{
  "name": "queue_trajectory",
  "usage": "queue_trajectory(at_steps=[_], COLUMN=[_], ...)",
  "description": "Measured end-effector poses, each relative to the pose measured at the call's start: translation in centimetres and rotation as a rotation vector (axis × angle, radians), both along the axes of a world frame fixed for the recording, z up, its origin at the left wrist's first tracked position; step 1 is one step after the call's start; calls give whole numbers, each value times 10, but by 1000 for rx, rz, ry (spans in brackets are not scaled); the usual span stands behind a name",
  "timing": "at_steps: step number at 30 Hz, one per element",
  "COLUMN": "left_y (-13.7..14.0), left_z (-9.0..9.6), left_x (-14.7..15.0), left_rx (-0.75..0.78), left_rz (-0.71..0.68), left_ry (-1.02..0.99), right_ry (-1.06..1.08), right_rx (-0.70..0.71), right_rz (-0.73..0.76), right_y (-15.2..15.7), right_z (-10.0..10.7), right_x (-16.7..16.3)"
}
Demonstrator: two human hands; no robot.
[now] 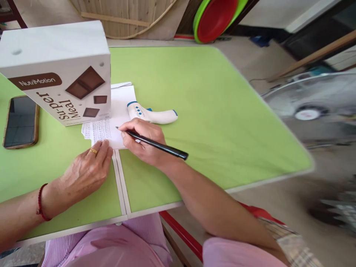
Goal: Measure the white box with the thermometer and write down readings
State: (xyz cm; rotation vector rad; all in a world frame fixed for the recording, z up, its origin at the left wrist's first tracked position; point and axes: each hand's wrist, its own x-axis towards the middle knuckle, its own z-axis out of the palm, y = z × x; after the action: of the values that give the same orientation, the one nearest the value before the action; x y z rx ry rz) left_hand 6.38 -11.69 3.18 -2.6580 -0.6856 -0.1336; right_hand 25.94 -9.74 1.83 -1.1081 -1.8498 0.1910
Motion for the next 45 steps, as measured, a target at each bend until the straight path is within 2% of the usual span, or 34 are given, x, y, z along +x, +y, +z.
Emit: queue_trajectory(at_steps=[4, 6, 13, 17, 21, 24, 29, 34, 37, 39, 40, 43, 45], left_y=[0, 0, 0, 0, 0, 0, 0, 2, 10, 18, 24, 45, 62], left_z=[1, 2, 3, 3, 2, 0, 2, 2, 3, 8, 12, 18, 14], left_x=[1, 0, 0, 0, 0, -1, -2, 0, -3, -9, -13, -32, -45], left_rx=[13, 12, 0, -8, -10, -8, -4, -42, -123, -146, -100, 202, 317], left_rz=[0, -2, 0, -3, -3, 5, 10, 13, -16, -18, -7, 260, 500], left_ry=[16, 22, 17, -3, -14, -19, -25, -57, -181, -400, -543, -857, -885], right_ry=[14, 28, -42, -247, -486, -585, -675, -626, -461, -393, -383, -424, -474], right_rx=[-140, -158, -57, 4, -17, -29, -30, 85, 95, 49, 15, -119, -206], right_rz=[-3, 20, 55, 6, -56, -73, -71, -104, -219, -333, -387, -458, -435], right_y=[0, 2, 7, 5, 4, 3, 1, 4, 13, 21, 25, 33, 35], right_z=[-5, -9, -13, -16, -20, -21, -19, -16, -17, -19, -21, -26, -29], right_x=[-3, -4, 2, 5, 7, 7, 5, 9, 22, 35, 42, 55, 58])
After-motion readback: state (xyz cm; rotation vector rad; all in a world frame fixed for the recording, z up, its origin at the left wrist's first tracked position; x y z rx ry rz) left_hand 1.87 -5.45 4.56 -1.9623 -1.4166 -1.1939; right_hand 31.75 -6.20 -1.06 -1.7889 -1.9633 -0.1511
